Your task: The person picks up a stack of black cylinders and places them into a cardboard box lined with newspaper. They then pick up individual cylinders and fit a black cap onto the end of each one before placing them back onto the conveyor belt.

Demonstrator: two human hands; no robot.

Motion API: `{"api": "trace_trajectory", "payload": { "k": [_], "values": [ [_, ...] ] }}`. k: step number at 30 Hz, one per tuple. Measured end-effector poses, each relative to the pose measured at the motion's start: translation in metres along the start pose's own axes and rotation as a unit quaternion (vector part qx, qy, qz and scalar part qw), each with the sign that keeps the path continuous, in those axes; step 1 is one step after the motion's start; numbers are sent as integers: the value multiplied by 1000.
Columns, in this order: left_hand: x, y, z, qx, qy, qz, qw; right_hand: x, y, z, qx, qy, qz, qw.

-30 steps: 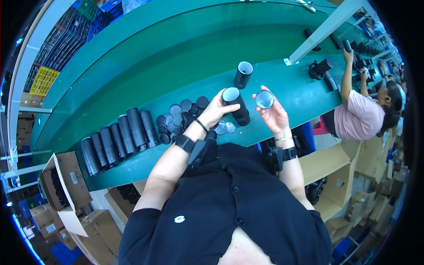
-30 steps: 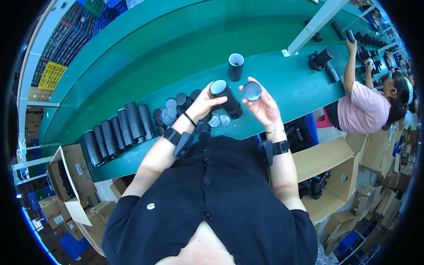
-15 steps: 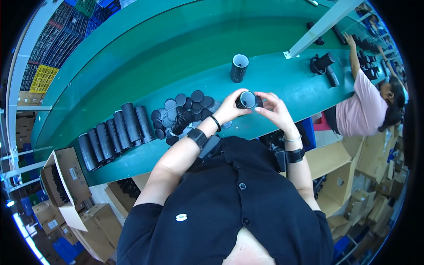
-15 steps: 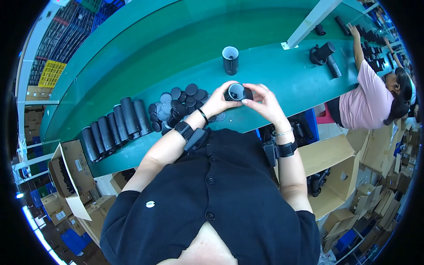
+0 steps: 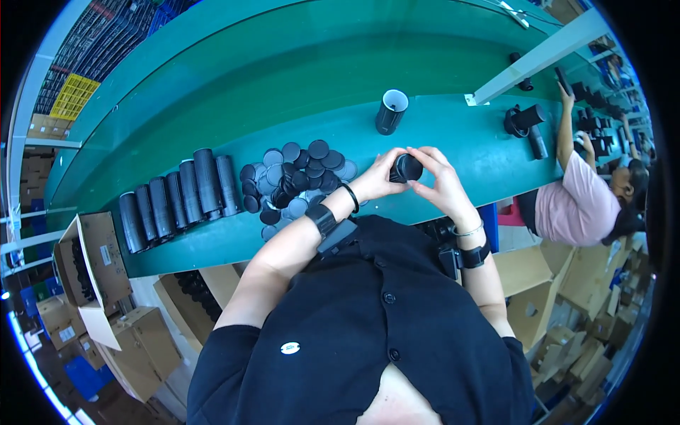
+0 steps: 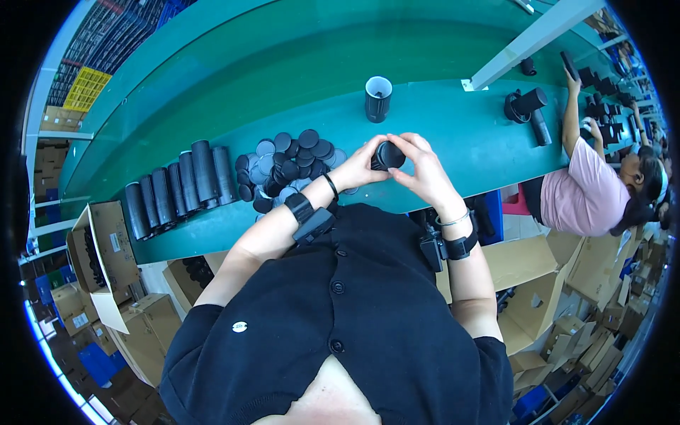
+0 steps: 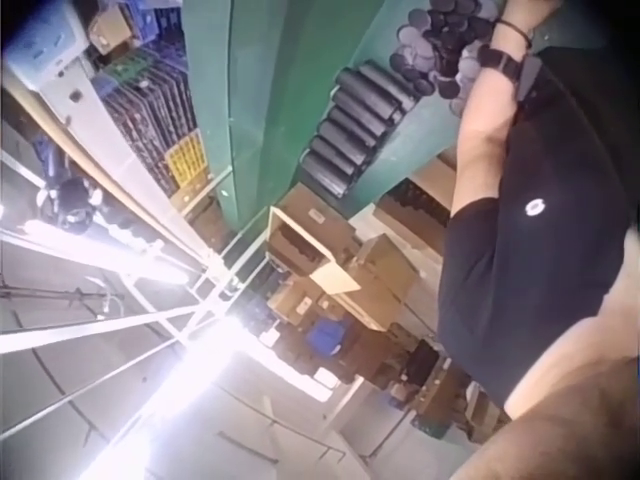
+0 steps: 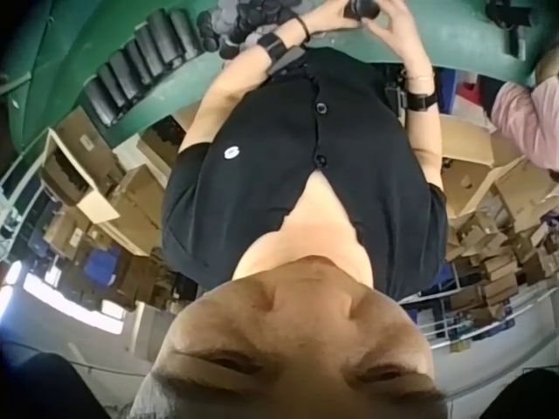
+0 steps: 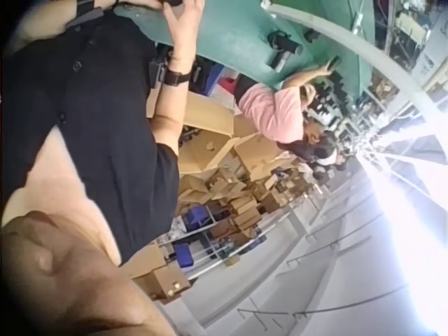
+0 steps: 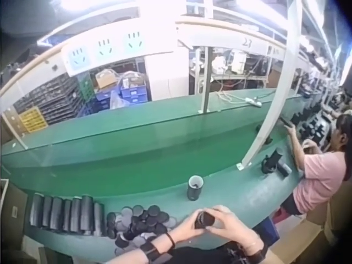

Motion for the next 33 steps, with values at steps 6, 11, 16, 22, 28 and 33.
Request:
{"api": "trace_trajectory", "payload": {
  "k": [6, 11, 16, 22, 28, 33],
  "values": [
    [1, 0, -2, 7, -10, -4, 1000, -1, 4, 1, 7, -33, 26, 999],
    [5, 0, -16, 0, 92, 35, 995, 0, 2, -3, 1, -53, 30, 998],
    [2, 3, -7, 2, 59, 32, 998, -2, 0, -6, 3, -60, 19, 998],
    [3, 2, -8, -10, 86, 32, 996, -1, -2, -3, 10, -38, 27, 999],
    [3, 0, -7, -12, 99, 32, 994, -3, -4, -5, 36, -67, 36, 996],
    [1, 1, -7, 4, 65, 39, 997, -4, -3, -4, 52, -92, 36, 994]
  ]
}}
Point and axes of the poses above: each hand's wrist, its own y-axis towards the middle knuckle, its own x-axis out of the back of the hand, z = x × y, the point moved 1 cm from there along y, towards the middle knuckle, and after that the axes turned 5 degrees about z, right-handed, at the moved point
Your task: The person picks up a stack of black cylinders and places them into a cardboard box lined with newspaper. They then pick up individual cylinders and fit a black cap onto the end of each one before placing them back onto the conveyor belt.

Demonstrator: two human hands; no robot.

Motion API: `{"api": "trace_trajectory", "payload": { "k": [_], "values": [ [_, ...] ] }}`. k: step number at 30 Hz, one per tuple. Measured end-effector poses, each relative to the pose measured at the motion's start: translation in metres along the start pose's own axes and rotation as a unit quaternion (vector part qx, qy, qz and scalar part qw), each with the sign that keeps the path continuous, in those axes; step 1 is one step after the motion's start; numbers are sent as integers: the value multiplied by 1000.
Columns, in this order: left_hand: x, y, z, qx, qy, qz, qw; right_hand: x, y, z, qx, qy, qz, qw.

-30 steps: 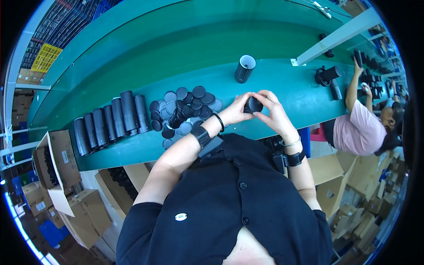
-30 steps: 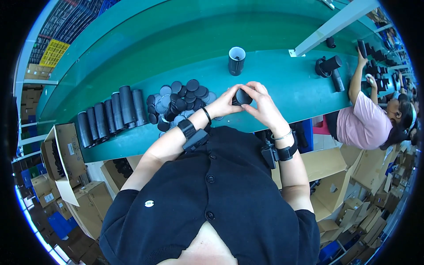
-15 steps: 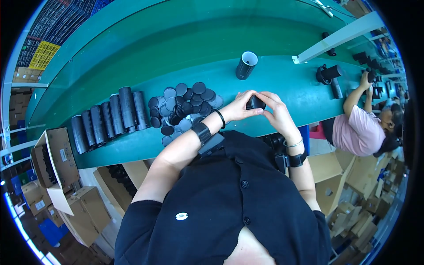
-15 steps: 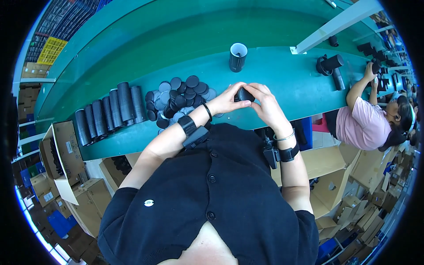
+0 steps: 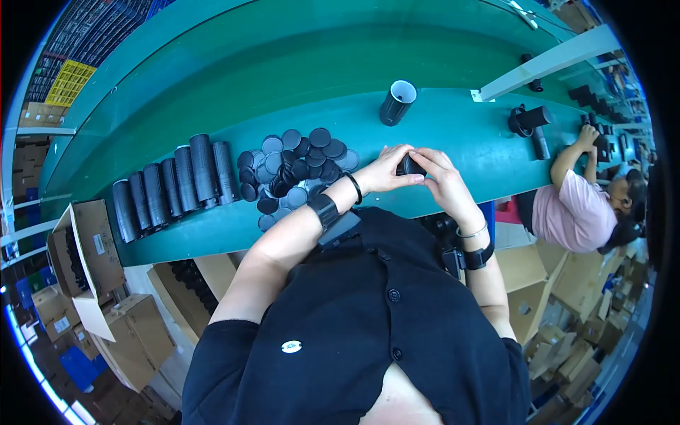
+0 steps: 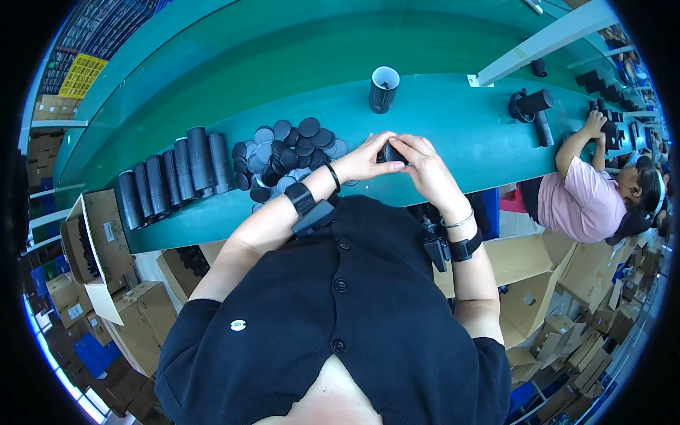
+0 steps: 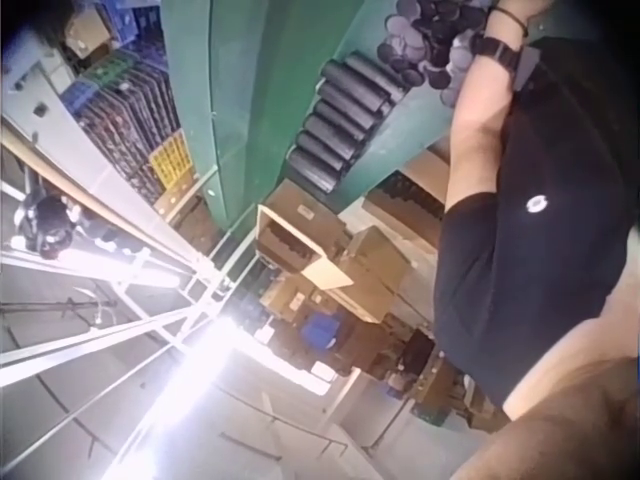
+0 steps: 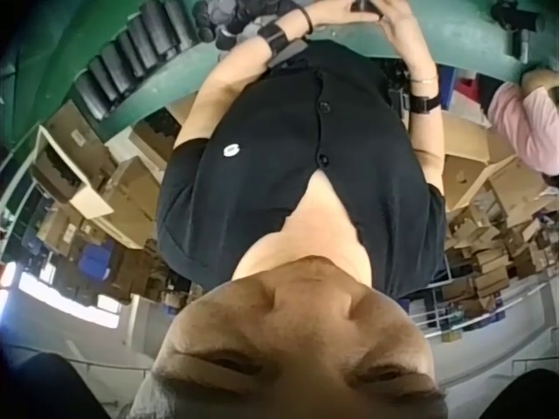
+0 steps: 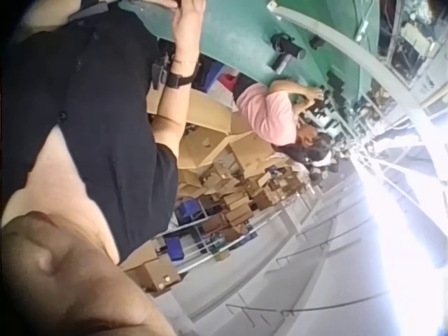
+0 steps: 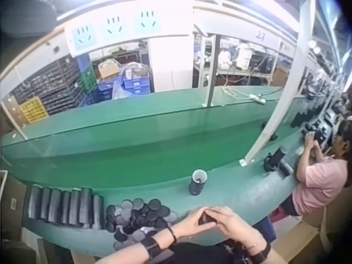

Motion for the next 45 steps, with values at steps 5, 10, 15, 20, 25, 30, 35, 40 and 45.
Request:
{"api": "trace_trajectory", "payload": {
  "k": [5, 10, 15, 20, 25, 30, 35, 40, 45],
  "values": [
    [-2, 6, 3, -3, 29, 5, 1000, 5, 3, 10, -8, -41, 3, 999],
    [-3, 6, 8, -84, -32, -17, 996, 0, 4, 10, 28, -60, -36, 997],
    [12, -9, 16, -13, -5, 8, 1000, -17, 10, -20, 56, 90, -9, 994],
    [11, -4, -12, -5, -51, 24, 998, -30, 0, -44, -93, 349, -3, 933],
    [11, -4, -17, 28, -112, 30, 993, -31, 3, -44, -154, 461, 23, 874],
    [22, -4, -9, -4, -79, 10, 997, -40, 17, -35, -159, 448, -18, 880],
    [26, -8, -13, 50, -105, 43, 992, -31, 19, -33, -237, 501, 31, 832],
    [15, -15, -4, 33, -188, -8, 982, -42, 19, -28, -267, 541, 17, 797],
    [19, -6, -21, 48, -216, -7, 975, -47, 15, -41, -222, 553, 5, 803]
  ]
}}
Point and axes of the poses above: each hand's wrist, its own y-axis towards the middle knuckle, its own x-axis out of the back of the hand, z = x × y, the point moved 1 cm from there along y, towards the middle knuckle, and after that the axes turned 5 degrees about z, right-handed, at the moved point
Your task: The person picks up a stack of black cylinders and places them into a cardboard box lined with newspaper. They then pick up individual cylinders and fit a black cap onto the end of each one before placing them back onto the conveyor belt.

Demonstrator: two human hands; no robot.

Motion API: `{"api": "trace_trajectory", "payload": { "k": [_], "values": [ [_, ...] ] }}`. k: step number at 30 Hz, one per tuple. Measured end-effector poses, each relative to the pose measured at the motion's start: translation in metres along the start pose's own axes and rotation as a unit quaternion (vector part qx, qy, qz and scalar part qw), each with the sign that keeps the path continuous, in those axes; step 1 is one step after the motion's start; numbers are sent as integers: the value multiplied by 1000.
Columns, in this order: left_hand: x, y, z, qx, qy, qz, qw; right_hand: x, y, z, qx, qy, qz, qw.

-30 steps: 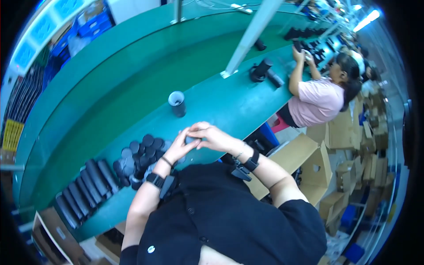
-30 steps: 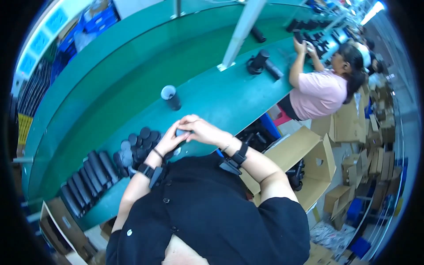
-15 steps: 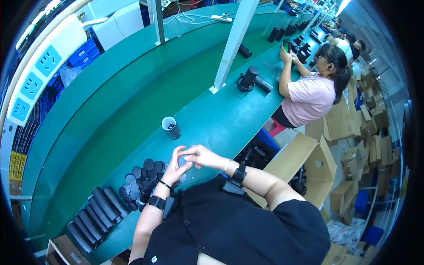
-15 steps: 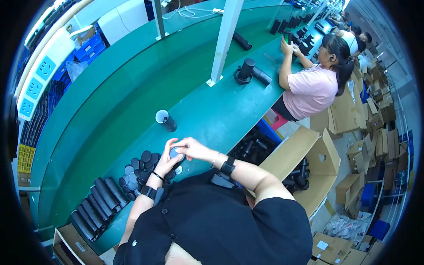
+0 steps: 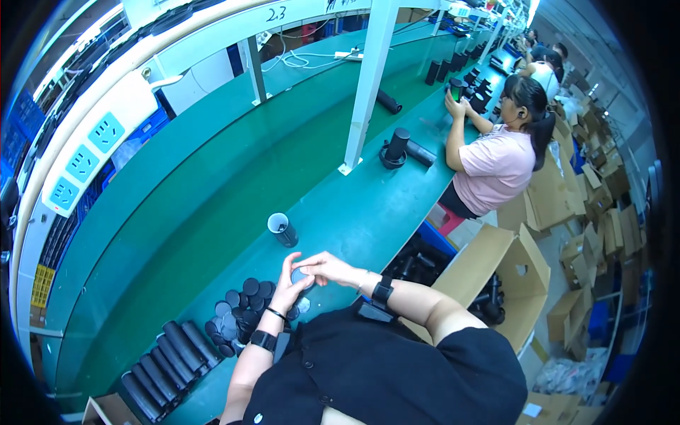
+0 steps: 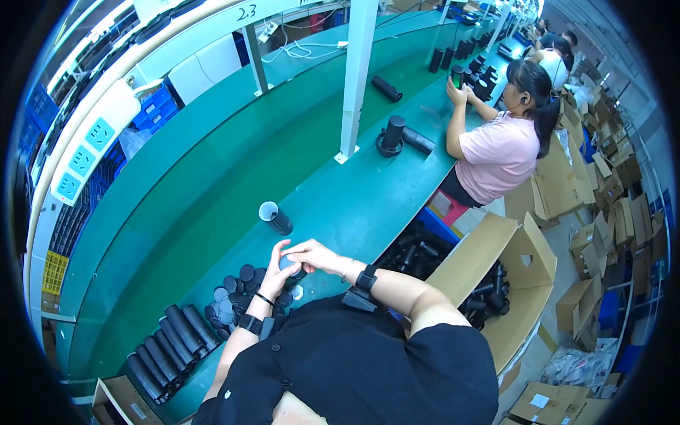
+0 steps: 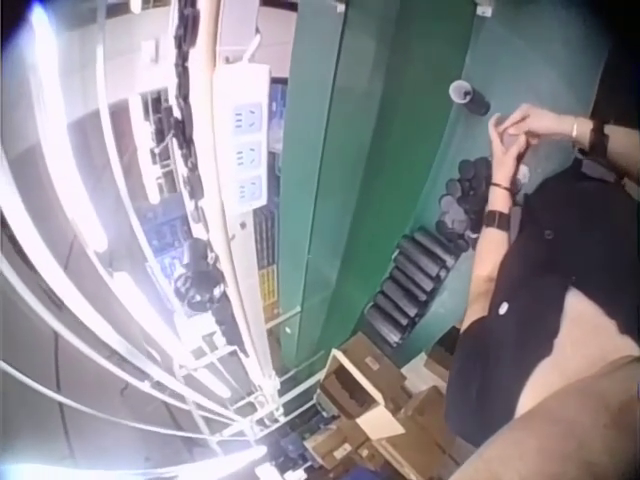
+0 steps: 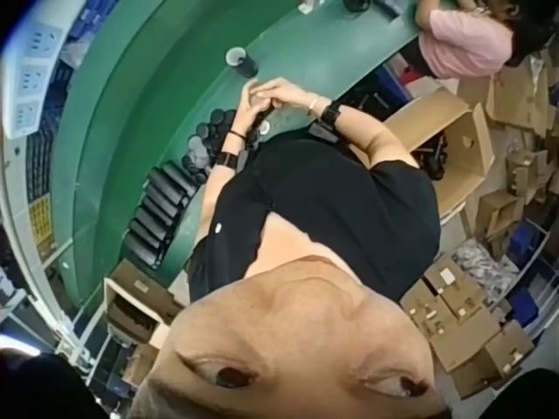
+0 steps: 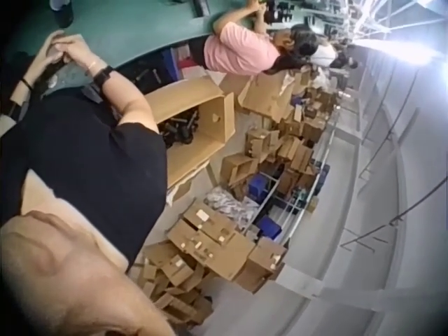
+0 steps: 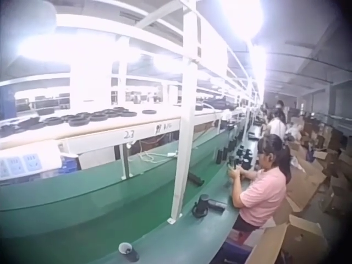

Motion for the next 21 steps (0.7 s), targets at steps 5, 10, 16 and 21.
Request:
{"api": "trace_trajectory", "payload": {
  "k": [5, 10, 16, 21],
  "values": [
    [11, -8, -6, -19, -241, -48, 969, 24, -17, -7, 128, -222, 35, 966],
    [3, 15, -12, -60, -348, -22, 935, 38, -16, -22, 106, -159, 70, 979],
    [47, 28, 22, -48, -60, -310, 948, 119, 4, 0, 71, -10, -74, 995],
    [61, 76, 14, -51, 254, -317, 912, 193, 92, 42, 53, -112, -181, 976]
  ]
}}
Point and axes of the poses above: each hand's wrist, its own y-axis towards the middle knuckle, its own x-axis out of the back of the hand, z = x × y, the point moved 1 cm from there along y, towards the middle knuckle, and after that the axes turned 5 degrees about z, right-handed, at the moved point
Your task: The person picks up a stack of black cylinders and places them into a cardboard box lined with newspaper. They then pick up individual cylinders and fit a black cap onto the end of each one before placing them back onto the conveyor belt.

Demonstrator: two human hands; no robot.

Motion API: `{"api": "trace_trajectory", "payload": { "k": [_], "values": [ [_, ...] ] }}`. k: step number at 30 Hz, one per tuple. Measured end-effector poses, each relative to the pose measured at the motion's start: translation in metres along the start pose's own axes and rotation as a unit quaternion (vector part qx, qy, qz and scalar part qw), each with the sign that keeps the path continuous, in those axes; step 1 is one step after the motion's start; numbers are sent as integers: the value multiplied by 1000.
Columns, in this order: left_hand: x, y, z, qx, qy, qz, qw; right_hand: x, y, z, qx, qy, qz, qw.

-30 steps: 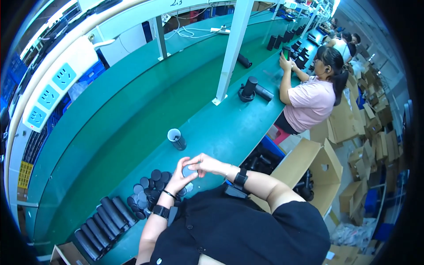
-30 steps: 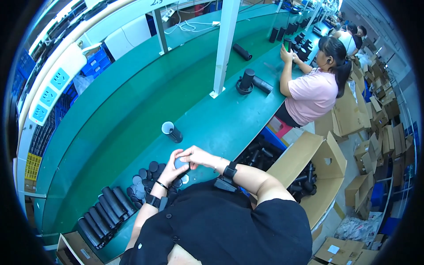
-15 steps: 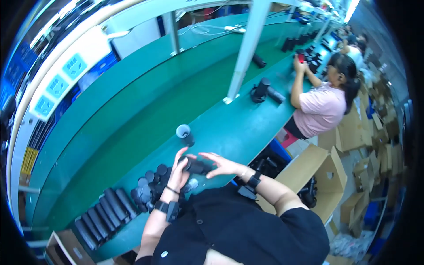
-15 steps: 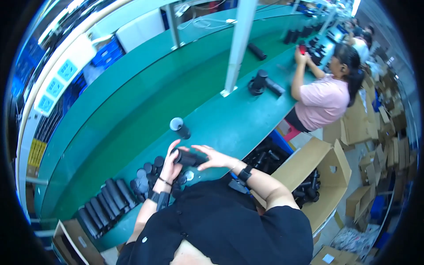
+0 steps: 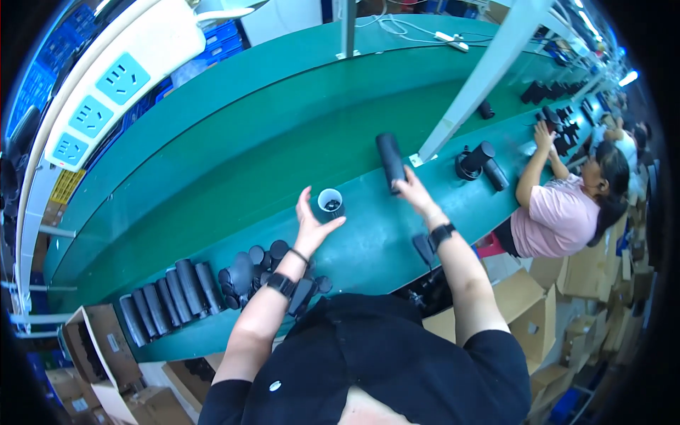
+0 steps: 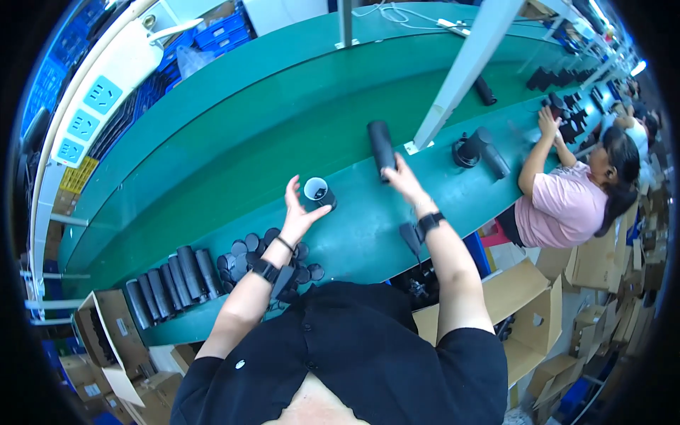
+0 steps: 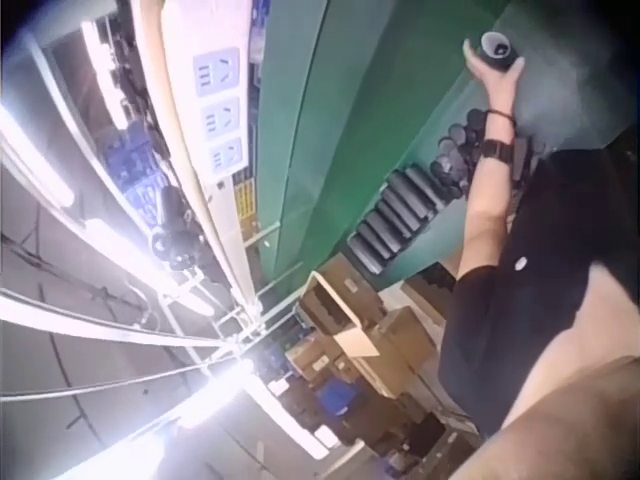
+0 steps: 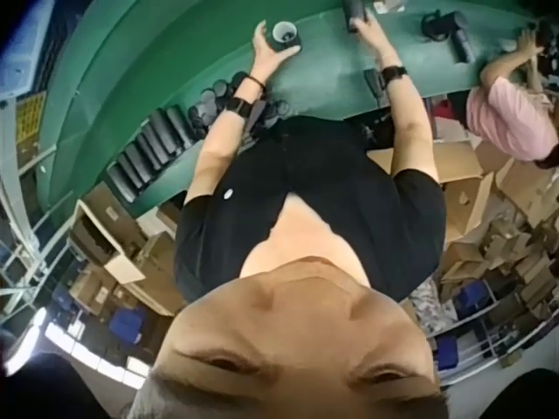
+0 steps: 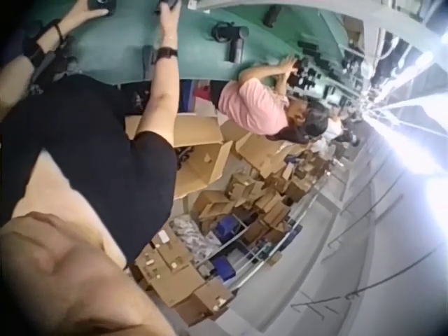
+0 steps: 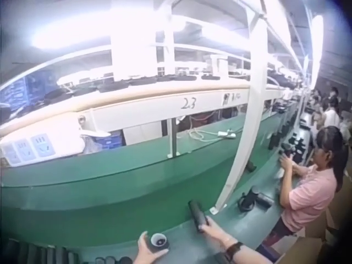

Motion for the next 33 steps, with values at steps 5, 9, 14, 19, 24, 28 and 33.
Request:
{"api": "trace_trajectory", "payload": {
  "k": [5, 9, 14, 19, 24, 28, 33],
  "values": [
    [-6, 19, -14, 15, -157, 94, 983, 32, 113, 6, 28, -313, -165, 935],
    [19, -9, -45, 111, -308, 96, 940, 47, 158, 3, 17, -440, -221, 870],
    [52, -22, -46, 103, -428, 38, 897, 66, 169, -18, 56, -646, -293, 702],
    [112, -44, -46, 79, -529, -87, 840, -64, 82, 24, 283, -500, 101, 812],
    [130, -69, -28, 77, -478, -111, 868, -184, -18, -34, 298, -381, 357, 799],
    [115, -85, -38, 39, -382, -104, 917, -227, -55, -34, 242, -490, 299, 783],
    [107, -99, -43, 43, -392, -62, 917, -233, -65, -40, 223, -516, 295, 772]
  ]
}}
Point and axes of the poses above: each hand's wrist, its own y-axis towards the middle knuckle, its own x-axis out of the back of the hand, z = x × y, the point moved 1 cm from there along y, towards the middle knuckle, and after that the axes turned 5 degrees about z, right-handed, at the moved point
